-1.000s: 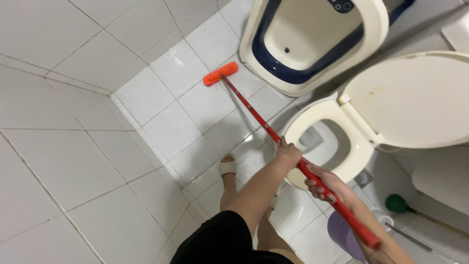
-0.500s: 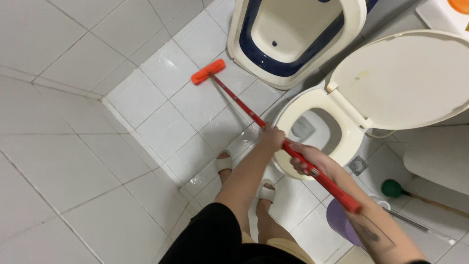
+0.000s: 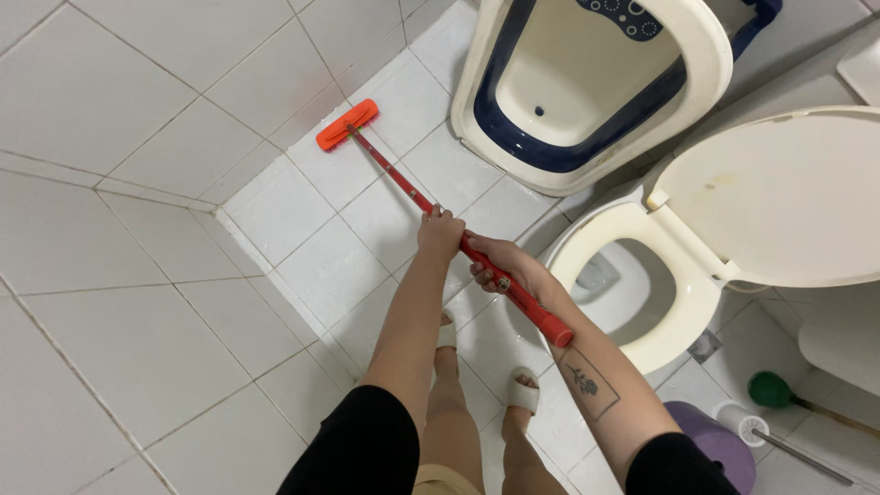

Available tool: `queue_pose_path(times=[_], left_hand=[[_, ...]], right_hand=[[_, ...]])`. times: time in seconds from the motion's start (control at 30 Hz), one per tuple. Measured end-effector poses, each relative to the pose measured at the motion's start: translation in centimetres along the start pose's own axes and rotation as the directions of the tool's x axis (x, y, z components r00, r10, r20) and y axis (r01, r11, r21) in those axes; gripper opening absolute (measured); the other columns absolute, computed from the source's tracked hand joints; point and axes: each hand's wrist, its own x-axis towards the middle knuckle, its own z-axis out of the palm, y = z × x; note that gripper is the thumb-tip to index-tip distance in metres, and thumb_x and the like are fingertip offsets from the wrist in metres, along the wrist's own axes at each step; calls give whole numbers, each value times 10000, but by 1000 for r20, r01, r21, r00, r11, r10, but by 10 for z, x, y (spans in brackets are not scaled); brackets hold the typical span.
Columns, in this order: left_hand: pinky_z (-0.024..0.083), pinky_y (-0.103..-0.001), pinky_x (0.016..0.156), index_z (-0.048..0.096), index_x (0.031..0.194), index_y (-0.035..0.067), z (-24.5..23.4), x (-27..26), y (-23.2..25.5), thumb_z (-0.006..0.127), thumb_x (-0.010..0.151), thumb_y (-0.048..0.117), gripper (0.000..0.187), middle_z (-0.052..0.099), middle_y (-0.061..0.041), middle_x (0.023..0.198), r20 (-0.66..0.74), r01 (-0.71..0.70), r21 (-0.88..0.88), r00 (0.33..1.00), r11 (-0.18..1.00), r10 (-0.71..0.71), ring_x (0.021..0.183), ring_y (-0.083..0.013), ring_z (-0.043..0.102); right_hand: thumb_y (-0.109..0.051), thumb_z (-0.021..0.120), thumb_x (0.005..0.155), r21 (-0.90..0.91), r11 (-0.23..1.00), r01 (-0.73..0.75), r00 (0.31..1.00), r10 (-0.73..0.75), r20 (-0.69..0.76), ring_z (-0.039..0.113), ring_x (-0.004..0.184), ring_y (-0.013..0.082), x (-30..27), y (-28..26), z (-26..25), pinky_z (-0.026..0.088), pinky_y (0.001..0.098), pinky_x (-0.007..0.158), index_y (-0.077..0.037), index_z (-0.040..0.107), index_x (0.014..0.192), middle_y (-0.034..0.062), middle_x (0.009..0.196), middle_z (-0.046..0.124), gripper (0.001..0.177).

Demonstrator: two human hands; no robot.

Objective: The person scrubs the tiled floor of a bathroom using a long-handled brush, moving it back and forth around a toilet and a portable bidet tub.

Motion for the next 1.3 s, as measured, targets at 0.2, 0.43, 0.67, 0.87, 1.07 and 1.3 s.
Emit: queue_pose_path(times=[0.2,0.43,0.67,0.87,1.07,1.3], left_hand=[[344,-565,1121,758,1109,121,41,-26,93,682,867,187,262,645,-166,1322,-59,-219,27,974,975,220,1408,-380,424],[429,-502,1120,795,1017,155,34,-121,273,730,882,309,214,773,-107,1088,162,-312,-197,925,929,345,1132,-306,701],[361,-543,1169,788,1056,147,13,-159,309,761,856,354,289,758,-128,1106,187,-294,-348,909,890,373,1144,-333,672],[412,-545,1119,779,1038,117,63,-115,198,771,822,268,263,739,-154,1122,76,-158,-323,978,933,192,1176,-364,650],[370,-549,1150,747,1088,123,87,-110,25,715,858,181,240,674,-151,1224,5,45,-270,999,962,-46,1310,-382,531],[296,-559,1187,731,1135,172,56,-144,-93,684,889,141,252,567,-136,1388,-10,292,-356,949,888,-316,1475,-405,323]], right_hand=[[-371,424,1063,-189,982,25,995,-42,-90,417,348,71,-71,54,-62,372,223,298,-254,440,1506,-38,540,430,458],[-380,446,1046,-185,967,-175,957,123,-264,394,333,63,-231,118,-131,354,216,283,-210,522,1447,-28,534,437,442],[-365,468,1032,-207,937,-282,930,213,-300,384,339,60,-271,122,-142,341,223,283,-229,528,1434,-23,541,434,429],[-393,420,1057,-335,908,-253,964,209,-162,387,348,77,-166,95,-95,332,237,289,-247,473,1433,-19,549,424,407],[-334,405,1084,-507,841,-190,980,189,-54,383,375,58,-46,63,13,346,227,313,-303,497,1487,-31,577,439,414],[-327,384,1070,-527,836,-153,970,230,82,397,392,74,34,42,109,374,231,339,-349,447,1524,-12,596,460,458]])
